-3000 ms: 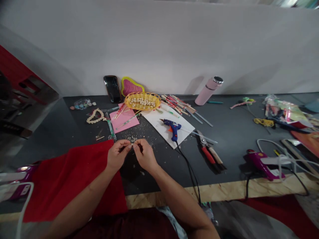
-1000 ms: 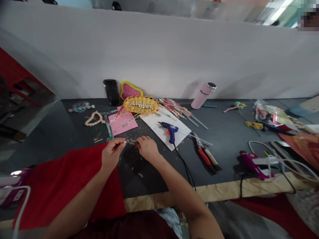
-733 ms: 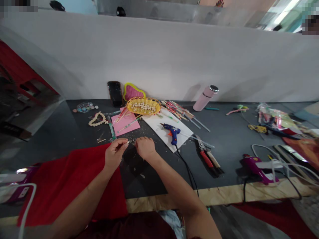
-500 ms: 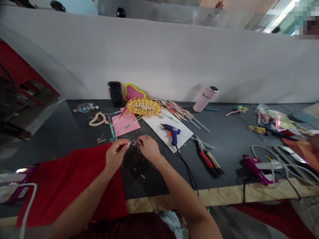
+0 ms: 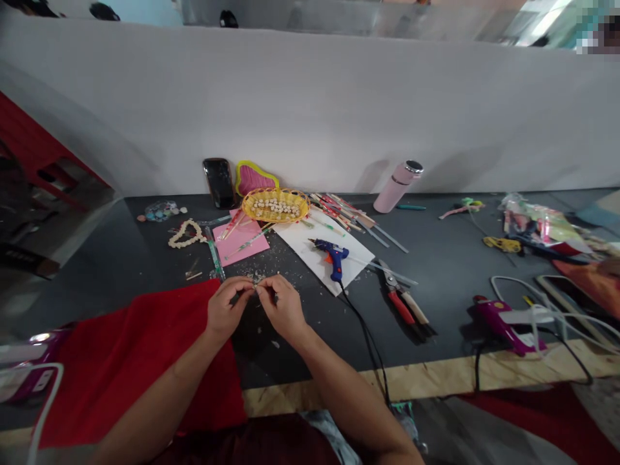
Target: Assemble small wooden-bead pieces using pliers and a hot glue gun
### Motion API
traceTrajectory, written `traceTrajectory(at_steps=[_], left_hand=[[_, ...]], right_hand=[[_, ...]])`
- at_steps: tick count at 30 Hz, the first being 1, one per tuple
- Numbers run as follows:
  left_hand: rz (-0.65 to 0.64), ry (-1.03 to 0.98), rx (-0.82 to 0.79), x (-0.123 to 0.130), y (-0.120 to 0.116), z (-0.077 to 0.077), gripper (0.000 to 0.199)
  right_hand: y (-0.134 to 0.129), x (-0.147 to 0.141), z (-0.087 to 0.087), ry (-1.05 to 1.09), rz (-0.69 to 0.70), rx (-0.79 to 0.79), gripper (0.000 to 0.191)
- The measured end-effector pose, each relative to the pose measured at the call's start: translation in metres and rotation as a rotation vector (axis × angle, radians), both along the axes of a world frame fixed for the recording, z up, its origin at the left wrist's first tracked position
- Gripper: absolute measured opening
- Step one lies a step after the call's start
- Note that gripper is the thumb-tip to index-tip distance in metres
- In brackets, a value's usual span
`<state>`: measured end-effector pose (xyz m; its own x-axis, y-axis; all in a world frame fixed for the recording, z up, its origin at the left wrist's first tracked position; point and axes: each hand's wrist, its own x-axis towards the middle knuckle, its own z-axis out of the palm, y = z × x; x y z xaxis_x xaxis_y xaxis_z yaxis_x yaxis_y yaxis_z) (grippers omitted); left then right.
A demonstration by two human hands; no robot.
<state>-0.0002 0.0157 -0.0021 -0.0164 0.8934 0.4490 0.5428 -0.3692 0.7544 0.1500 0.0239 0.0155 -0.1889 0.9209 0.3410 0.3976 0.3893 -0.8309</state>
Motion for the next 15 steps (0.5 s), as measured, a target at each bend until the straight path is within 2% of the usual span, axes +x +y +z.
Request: traceTrajectory(at_steps=[15], left_hand=[[-0.017, 0.105, 0.106, -0.0015, -0.0013, -0.001, 0.012]], right_hand=[[-0.0019, 0.0006, -0.0024, -0.021, 0.012, 0.002, 0.013]])
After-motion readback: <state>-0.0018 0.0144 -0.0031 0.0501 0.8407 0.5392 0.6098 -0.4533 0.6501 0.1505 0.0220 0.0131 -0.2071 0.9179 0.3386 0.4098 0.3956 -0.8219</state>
